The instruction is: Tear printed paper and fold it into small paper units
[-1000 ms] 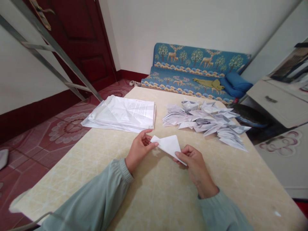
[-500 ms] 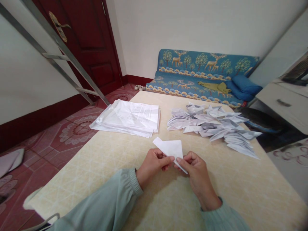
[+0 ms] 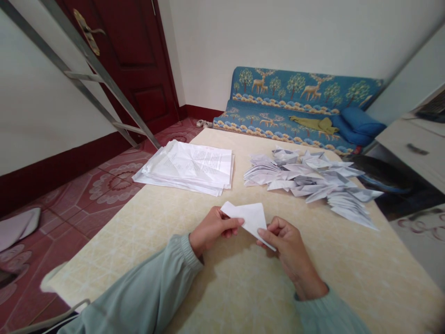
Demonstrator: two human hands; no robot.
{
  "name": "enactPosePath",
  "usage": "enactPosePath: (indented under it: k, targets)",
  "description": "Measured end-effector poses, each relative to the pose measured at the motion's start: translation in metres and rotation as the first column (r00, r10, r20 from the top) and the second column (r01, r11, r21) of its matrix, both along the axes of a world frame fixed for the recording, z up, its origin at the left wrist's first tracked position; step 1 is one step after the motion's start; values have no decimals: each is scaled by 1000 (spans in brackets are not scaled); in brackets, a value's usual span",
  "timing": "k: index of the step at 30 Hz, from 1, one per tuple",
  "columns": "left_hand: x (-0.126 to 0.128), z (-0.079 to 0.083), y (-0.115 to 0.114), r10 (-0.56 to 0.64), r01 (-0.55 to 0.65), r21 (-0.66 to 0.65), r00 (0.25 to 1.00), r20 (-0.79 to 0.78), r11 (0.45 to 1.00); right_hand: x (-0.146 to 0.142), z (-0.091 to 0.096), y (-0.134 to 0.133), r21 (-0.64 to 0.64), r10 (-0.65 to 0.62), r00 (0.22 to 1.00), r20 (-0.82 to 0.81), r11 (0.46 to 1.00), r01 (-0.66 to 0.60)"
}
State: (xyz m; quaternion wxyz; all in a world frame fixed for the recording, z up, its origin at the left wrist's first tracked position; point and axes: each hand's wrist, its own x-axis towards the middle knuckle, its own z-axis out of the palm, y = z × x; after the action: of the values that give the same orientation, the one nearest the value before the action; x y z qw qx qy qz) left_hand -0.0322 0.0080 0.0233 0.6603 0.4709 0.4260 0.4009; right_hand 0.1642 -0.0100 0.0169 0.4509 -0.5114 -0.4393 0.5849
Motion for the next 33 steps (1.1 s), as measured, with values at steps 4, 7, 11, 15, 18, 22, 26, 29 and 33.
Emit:
enactPosePath:
  k: [4,7,11,15,18,22,26,29,33]
  targets:
    - [-11,1,3,-123,122,-45,992,-19,992,2,7,1,4,7,999,-38,1000,-6]
    - [-16,3,4,-262,257,-83,964,-47,963,6,9,2,24,-9,1000,-29,1000,9]
    - [-15,5,1,-348,340,-124,936,-57,932,9,7,5,27,-99,995,-29,995,100]
    - [-5,1,-5,-277,273,-112,961,-13,955,4,4,7,80,-287,936,-205,948,308]
    - [4,-3,-9,-207,210,-136,978,36,968,-4,2,6,130,-276,916,-292,937,324]
    - [15,-4,-14,-138,158,-169,983,122,973,-19,2,-1,169,-145,977,-156,971,171]
    - [20,-3,-17,-170,195,-162,973,159,967,-33,4,-8,225,-89,995,-53,969,99]
    - [19,-3,-17,-183,215,-197,968,170,956,-35,5,-10,229,-109,994,-29,967,113]
    - [16,-2,-17,-212,254,-239,959,185,937,-31,6,-10,247,-165,986,20,957,155]
